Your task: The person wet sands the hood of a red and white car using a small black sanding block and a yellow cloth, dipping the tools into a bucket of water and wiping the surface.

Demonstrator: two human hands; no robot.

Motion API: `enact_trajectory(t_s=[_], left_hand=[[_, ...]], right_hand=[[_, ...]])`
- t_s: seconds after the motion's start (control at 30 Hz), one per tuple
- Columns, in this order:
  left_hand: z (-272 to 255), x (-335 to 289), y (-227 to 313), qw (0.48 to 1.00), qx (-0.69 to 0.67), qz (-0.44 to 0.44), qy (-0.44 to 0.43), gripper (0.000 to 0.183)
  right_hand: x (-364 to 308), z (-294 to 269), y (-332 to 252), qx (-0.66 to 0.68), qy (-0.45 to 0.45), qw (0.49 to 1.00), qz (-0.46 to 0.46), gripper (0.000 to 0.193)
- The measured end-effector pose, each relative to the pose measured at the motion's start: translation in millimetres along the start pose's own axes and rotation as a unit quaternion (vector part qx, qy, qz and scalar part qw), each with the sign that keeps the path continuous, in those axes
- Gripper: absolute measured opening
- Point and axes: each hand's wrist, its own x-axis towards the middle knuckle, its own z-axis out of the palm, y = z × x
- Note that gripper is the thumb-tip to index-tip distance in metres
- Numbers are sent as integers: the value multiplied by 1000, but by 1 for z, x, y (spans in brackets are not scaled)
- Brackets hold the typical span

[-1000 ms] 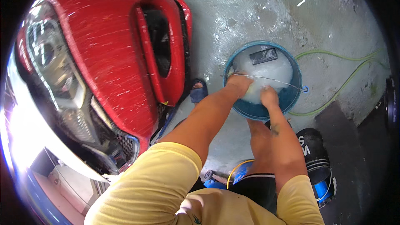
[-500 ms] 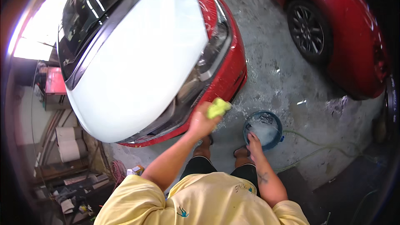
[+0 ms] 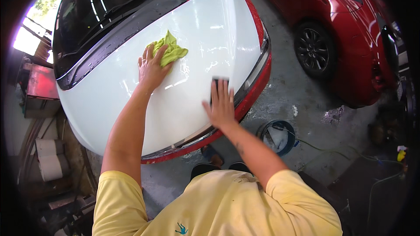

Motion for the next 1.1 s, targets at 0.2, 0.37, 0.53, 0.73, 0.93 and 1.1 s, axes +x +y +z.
enact_trajectory(t_s=[0.2,0.37,0.53,0.73,0.93,1.1], left_hand=[[20,8,-22,999,-36,12,12,78],[23,14,-13,999,-42,1,20,81],[18,18,-16,997,-69,3,23,86],[14,22,-15,996,-87,-4,27,87],[20,20,-23,995,-82,6,59,75],[21,23,-19,992,-101,13,73,72]], right_hand=[[-22,-4,-1,-43,-51,998,-13,95],[107,-36,39,-132,-73,988,-32,96],[222,-58,68,-179,-99,979,-13,96],[365,-76,102,-257,-98,961,-19,99],[495,-86,127,-298,-96,950,-5,99],[518,-83,150,-266,-83,960,6,100]])
